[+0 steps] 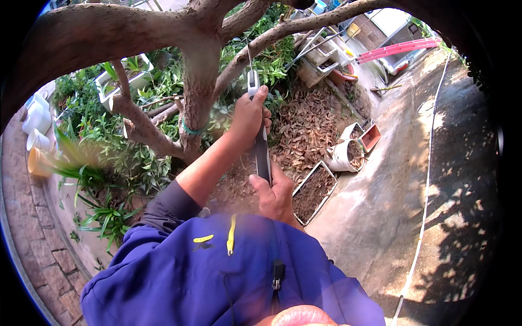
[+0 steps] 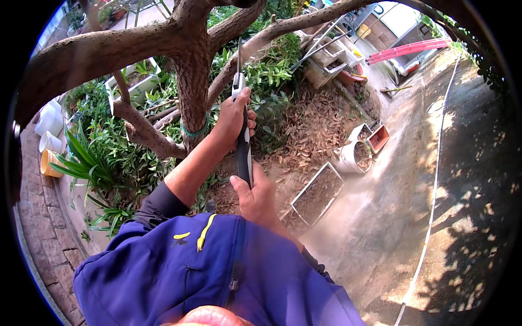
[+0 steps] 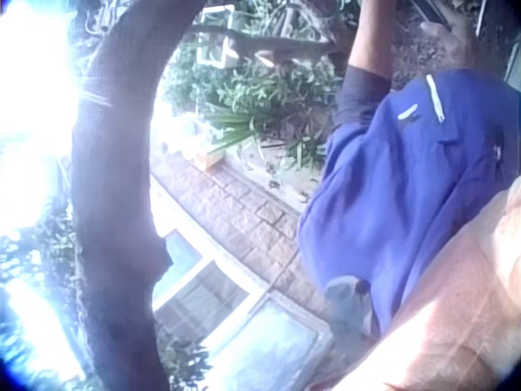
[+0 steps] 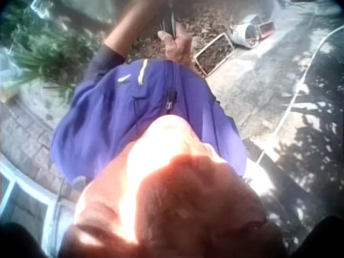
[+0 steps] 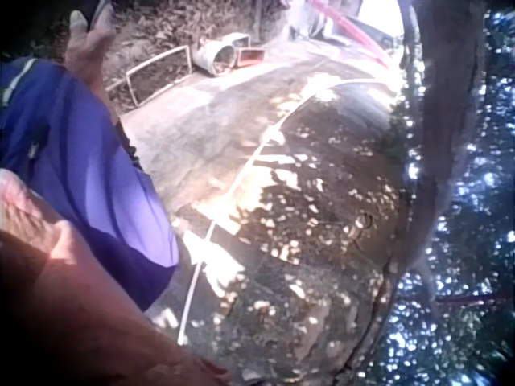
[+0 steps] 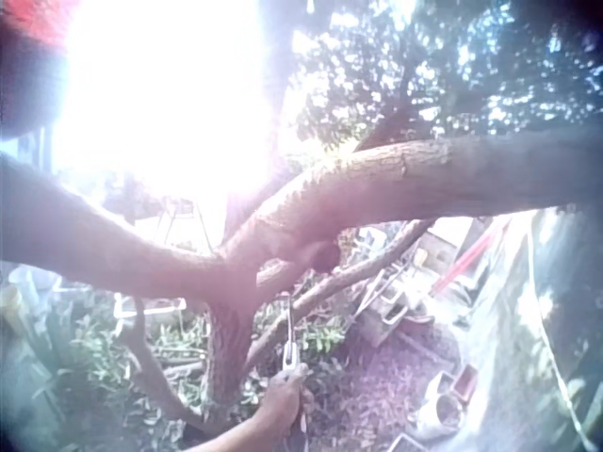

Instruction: The person uses a hand saw to cut a thick tree branch in a garden. They saw through the branch, then walk to a tool shed to retrieve a second saw before returning to the tree to continue cutting.

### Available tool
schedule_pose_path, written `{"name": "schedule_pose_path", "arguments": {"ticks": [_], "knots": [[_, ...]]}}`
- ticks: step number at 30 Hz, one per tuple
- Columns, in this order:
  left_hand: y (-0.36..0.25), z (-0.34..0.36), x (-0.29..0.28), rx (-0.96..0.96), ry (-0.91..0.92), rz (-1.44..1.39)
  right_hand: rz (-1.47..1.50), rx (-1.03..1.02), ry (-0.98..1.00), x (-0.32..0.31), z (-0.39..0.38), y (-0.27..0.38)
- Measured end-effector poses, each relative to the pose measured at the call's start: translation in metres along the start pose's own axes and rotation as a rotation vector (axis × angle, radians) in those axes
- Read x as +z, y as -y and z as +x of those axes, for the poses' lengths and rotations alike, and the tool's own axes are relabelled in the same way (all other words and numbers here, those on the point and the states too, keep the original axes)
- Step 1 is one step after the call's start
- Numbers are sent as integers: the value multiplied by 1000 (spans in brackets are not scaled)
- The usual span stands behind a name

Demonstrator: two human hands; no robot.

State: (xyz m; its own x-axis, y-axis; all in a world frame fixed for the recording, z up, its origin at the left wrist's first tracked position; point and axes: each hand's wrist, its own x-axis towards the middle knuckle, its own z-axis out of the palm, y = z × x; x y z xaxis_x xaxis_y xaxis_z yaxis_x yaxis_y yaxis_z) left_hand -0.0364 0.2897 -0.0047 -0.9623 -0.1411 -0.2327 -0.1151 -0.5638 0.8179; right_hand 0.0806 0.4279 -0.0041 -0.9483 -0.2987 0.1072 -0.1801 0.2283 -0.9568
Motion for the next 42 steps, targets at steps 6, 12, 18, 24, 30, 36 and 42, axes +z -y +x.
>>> {"name": "schedule_pose_path", "arguments": {"ticks": [6, 12, 18, 24, 30, 36, 42], "knots": [[5, -15, -2, -16, -18, -18, -35, 26, 27, -1, -13, 4], [-5, 3, -2, 5, -19, -34, 85, 86, -1, 10, 2, 11], [2, -19, -2, -30, 2, 21, -31, 53, 12, 5, -13, 5], [2, 4, -8, 49, 39, 92, 111, 115, -10, 13, -4, -11], [6, -3, -9, 20, 25, 73, 147, 80, -17, 13, -15, -7], [7, 8, -15, 76, 27, 167, 253, 152, -2, 24, -8, -17], [-1, -7, -17, 62, 4, 174, 206, 86, -2, 30, -16, -8]]}}
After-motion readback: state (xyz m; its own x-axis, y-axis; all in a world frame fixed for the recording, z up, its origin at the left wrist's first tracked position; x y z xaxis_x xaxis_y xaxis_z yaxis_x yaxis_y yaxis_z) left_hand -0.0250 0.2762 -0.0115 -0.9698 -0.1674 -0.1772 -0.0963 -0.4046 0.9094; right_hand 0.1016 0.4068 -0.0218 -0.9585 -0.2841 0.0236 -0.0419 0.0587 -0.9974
